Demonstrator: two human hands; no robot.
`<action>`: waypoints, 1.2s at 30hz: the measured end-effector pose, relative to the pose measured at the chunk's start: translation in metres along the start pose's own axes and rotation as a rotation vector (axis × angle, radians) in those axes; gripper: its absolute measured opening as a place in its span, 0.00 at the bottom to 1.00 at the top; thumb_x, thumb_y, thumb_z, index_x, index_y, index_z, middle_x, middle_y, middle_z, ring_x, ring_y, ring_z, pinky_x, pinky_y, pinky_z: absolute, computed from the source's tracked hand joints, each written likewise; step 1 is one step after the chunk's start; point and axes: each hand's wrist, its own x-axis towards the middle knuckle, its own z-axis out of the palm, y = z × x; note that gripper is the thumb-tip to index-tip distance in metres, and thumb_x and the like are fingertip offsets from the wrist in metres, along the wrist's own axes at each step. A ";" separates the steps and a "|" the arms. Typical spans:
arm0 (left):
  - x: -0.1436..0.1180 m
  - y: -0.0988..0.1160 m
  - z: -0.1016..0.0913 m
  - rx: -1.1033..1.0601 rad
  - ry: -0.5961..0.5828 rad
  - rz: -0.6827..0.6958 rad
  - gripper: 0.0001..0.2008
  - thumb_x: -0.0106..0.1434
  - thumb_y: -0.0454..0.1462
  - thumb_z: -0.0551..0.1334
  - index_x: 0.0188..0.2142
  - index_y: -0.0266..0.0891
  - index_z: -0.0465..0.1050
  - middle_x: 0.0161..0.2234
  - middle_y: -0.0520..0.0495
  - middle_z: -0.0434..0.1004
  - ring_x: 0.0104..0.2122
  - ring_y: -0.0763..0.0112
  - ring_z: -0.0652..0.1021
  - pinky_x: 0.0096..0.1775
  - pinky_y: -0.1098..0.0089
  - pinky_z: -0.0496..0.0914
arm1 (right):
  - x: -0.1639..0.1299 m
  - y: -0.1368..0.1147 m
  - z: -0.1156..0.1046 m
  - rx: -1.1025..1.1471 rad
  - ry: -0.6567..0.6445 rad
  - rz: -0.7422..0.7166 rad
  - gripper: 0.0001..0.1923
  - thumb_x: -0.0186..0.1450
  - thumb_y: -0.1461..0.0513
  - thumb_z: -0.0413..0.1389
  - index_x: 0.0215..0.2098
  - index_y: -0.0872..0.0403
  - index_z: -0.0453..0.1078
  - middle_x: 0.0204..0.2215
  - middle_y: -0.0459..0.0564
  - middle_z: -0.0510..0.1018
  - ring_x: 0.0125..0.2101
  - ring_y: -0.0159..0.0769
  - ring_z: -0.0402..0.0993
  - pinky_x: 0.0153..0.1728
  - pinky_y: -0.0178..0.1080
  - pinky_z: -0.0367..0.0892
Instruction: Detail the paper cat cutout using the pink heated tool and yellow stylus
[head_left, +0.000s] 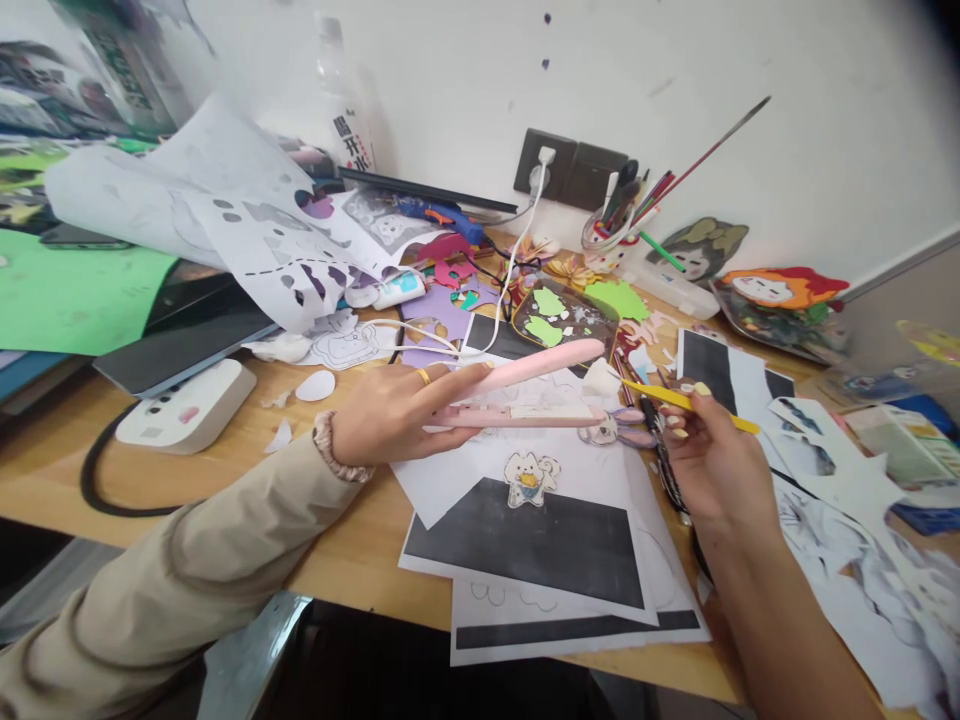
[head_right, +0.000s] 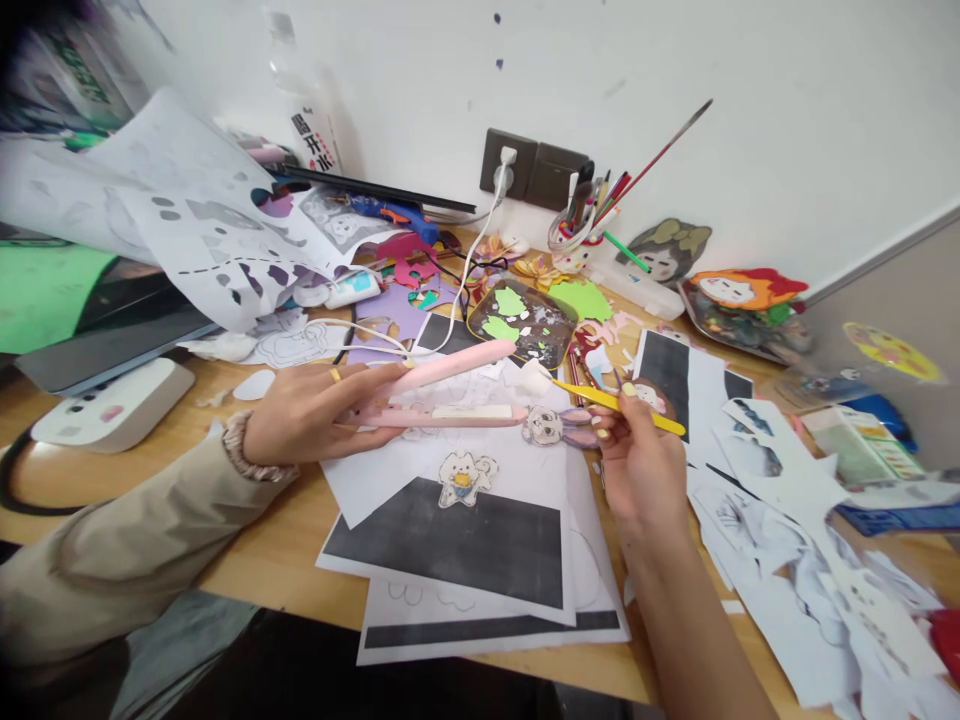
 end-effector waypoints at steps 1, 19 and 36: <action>0.000 0.000 0.000 0.008 -0.017 -0.017 0.21 0.55 0.46 0.52 0.46 0.38 0.58 0.20 0.54 0.69 0.18 0.76 0.68 0.21 0.74 0.58 | 0.001 -0.002 -0.001 0.019 0.006 -0.016 0.01 0.52 0.68 0.54 0.24 0.59 0.66 0.18 0.42 0.68 0.17 0.19 0.62 0.16 0.22 0.62; 0.004 -0.001 0.009 0.146 -0.462 -0.132 0.26 0.58 0.47 0.48 0.53 0.34 0.49 0.34 0.43 0.71 0.28 0.68 0.72 0.26 0.71 0.61 | 0.001 -0.007 -0.002 0.042 0.033 -0.119 0.04 0.53 0.69 0.52 0.21 0.58 0.67 0.18 0.42 0.70 0.19 0.21 0.66 0.20 0.24 0.66; 0.006 -0.001 0.004 0.054 -0.513 -0.204 0.31 0.56 0.52 0.44 0.54 0.37 0.45 0.33 0.45 0.71 0.32 0.66 0.72 0.29 0.71 0.62 | -0.001 -0.009 -0.001 0.061 0.017 -0.070 0.05 0.53 0.69 0.53 0.20 0.57 0.67 0.17 0.41 0.69 0.18 0.20 0.65 0.20 0.23 0.66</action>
